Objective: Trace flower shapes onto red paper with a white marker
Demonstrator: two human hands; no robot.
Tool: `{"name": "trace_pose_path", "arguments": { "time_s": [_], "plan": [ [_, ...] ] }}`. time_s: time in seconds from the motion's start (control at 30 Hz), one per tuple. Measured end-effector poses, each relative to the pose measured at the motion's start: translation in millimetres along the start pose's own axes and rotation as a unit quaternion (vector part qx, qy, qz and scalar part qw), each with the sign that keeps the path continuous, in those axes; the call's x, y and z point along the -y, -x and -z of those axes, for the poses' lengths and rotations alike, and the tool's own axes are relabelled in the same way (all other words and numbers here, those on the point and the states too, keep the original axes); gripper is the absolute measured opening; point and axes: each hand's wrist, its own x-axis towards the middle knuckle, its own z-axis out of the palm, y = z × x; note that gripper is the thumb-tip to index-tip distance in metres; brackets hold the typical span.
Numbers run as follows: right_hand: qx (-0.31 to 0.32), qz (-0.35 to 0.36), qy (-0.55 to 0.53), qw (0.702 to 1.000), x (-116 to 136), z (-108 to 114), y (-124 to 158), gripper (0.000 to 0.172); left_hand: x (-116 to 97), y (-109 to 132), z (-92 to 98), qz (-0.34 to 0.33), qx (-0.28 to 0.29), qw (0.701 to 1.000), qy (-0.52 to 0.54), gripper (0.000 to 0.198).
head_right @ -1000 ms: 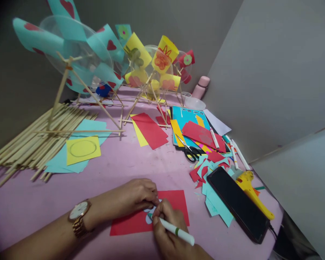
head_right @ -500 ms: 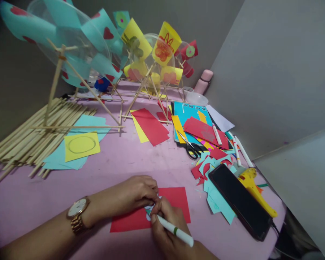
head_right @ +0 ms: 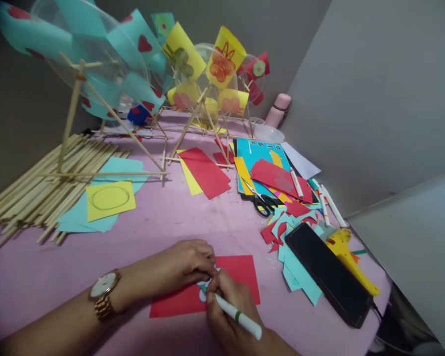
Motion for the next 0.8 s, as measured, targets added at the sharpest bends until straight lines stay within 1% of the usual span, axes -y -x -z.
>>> {"name": "trace_pose_path", "arguments": {
  "time_s": [0.1,0.2,0.37,0.4,0.47,0.5,0.57,0.63,0.8],
  "plan": [
    [-0.007,0.008,0.006,1.000,-2,-1,1,0.019,0,0,0.6,-0.001,0.003,1.000,0.001,0.015],
    [-0.016,0.005,0.004,1.000,2,0,0,0.022,-1,0,1.0,0.001,0.003,1.000,0.001,0.014],
    [-0.004,-0.034,0.048,0.998,13,5,-1,0.023,-1,0,-0.2,0.003,0.001,1.000,0.005,0.013],
    [-0.012,-0.034,0.045,0.998,13,5,-1,0.024,-1,0,-0.5,0.003,0.000,1.000,0.006,0.013],
    [-0.018,-0.030,0.030,0.999,13,6,-1,0.025,0,0,-0.8,0.003,-0.002,1.000,0.007,0.013],
    [-0.011,-0.034,0.021,0.999,13,6,-1,0.024,0,0,-0.9,0.003,-0.003,1.000,0.007,0.013],
    [0.011,-0.057,0.002,0.998,12,6,0,0.023,0,1,-1.0,0.001,-0.004,1.000,0.008,0.013],
    [0.015,-0.079,-0.019,0.997,12,6,1,0.024,1,1,-1.2,0.001,-0.006,1.000,0.009,0.014],
    [0.002,-0.090,-0.101,0.991,4,4,6,0.029,1,1,-2.4,-0.001,-0.013,1.000,0.008,0.014]
  ]
}}
